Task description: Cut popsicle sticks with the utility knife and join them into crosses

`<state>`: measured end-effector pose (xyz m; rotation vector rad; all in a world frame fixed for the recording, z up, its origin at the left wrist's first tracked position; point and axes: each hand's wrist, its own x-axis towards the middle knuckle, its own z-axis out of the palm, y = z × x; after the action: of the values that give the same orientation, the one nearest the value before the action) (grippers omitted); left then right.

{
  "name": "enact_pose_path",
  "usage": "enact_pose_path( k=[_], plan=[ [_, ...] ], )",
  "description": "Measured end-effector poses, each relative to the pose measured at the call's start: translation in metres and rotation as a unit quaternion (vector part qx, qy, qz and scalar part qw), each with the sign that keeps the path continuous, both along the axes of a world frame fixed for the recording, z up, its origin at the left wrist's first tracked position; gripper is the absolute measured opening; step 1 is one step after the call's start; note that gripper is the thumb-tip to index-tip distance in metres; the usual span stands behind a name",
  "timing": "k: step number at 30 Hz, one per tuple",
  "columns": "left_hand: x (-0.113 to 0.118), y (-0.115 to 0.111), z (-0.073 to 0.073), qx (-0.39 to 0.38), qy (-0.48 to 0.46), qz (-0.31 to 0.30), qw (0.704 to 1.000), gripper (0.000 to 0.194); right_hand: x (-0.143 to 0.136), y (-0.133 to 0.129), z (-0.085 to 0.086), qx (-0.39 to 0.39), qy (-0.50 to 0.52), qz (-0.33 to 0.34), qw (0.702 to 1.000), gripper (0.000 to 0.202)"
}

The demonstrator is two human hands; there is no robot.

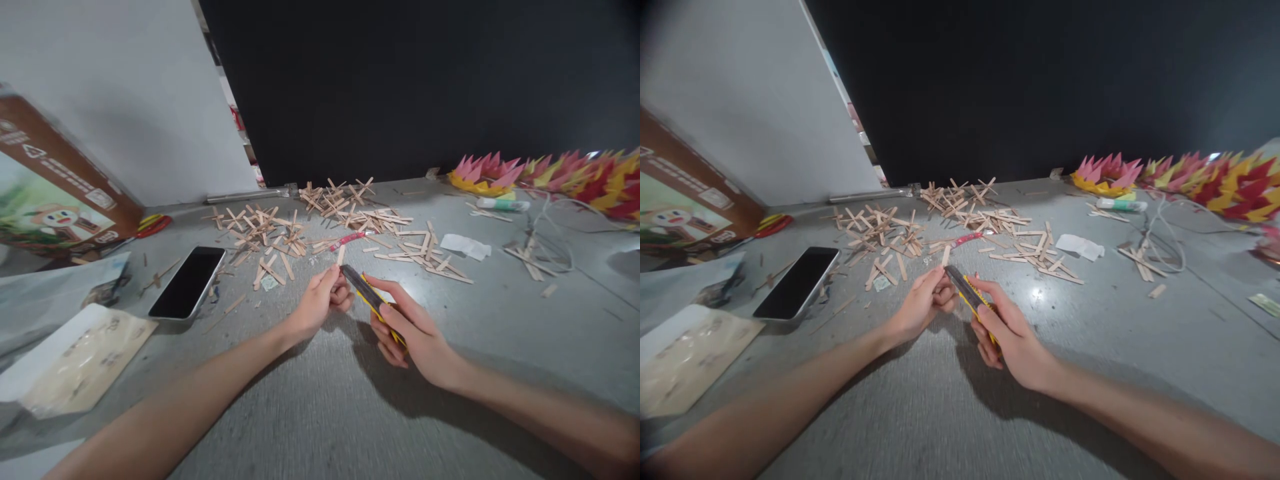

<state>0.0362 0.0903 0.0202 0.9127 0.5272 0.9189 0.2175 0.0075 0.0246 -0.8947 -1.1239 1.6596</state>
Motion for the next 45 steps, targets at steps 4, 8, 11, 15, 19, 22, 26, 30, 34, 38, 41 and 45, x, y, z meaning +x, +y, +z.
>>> enact_pose_path(
  k=[4,8,11,15,19,22,26,30,34,38,41,45],
  plan=[
    [0.0,-0.001,0.002,0.002,-0.001,0.004,1.0,0.051,0.0,0.0,0.004,-0.009,0.017,0.006,1.0,0.042],
    [0.0,-0.001,0.001,0.005,0.0,0.0,1.0,0.051,0.001,0.001,0.008,-0.029,0.037,0.016,0.999,0.041],
    [0.0,0.0,-0.002,0.013,-0.005,-0.002,1.0,0.051,0.002,0.002,0.009,-0.044,0.051,0.023,0.998,0.04],
    [0.0,0.0,-0.003,0.016,-0.008,0.002,1.0,0.051,0.003,0.004,0.011,-0.061,0.076,0.032,0.995,0.041],
    [0.0,0.0,-0.002,0.015,-0.006,0.004,1.0,0.05,0.004,0.006,0.011,-0.075,0.094,0.039,0.992,0.042],
    [0.0,0.0,-0.001,0.015,-0.007,0.005,1.0,0.05,0.004,0.006,0.011,-0.07,0.086,0.031,0.993,0.043],
    [0.0,0.001,-0.002,0.014,-0.01,0.011,1.0,0.049,0.004,0.006,0.011,-0.085,0.106,0.042,0.99,0.045],
    [0.0,0.0,0.001,0.003,-0.013,0.011,1.0,0.05,0.007,0.01,0.008,-0.105,0.123,0.046,0.986,0.046],
    [0.001,-0.001,0.007,-0.014,-0.014,0.016,1.0,0.05,0.01,0.014,0.007,-0.115,0.145,0.054,0.981,0.044],
    [0.001,-0.002,0.008,-0.021,-0.01,0.022,1.0,0.05,0.013,0.019,0.011,-0.158,0.17,0.062,0.971,0.044],
    [0.001,0.0,0.007,-0.025,-0.01,0.031,0.999,0.049,0.014,0.023,0.011,-0.162,0.156,0.071,0.972,0.044],
    [-0.001,0.004,0.005,-0.033,-0.024,0.03,0.999,0.047,0.017,0.027,0.007,-0.035,0.027,-0.025,0.999,0.046]
  ],
)
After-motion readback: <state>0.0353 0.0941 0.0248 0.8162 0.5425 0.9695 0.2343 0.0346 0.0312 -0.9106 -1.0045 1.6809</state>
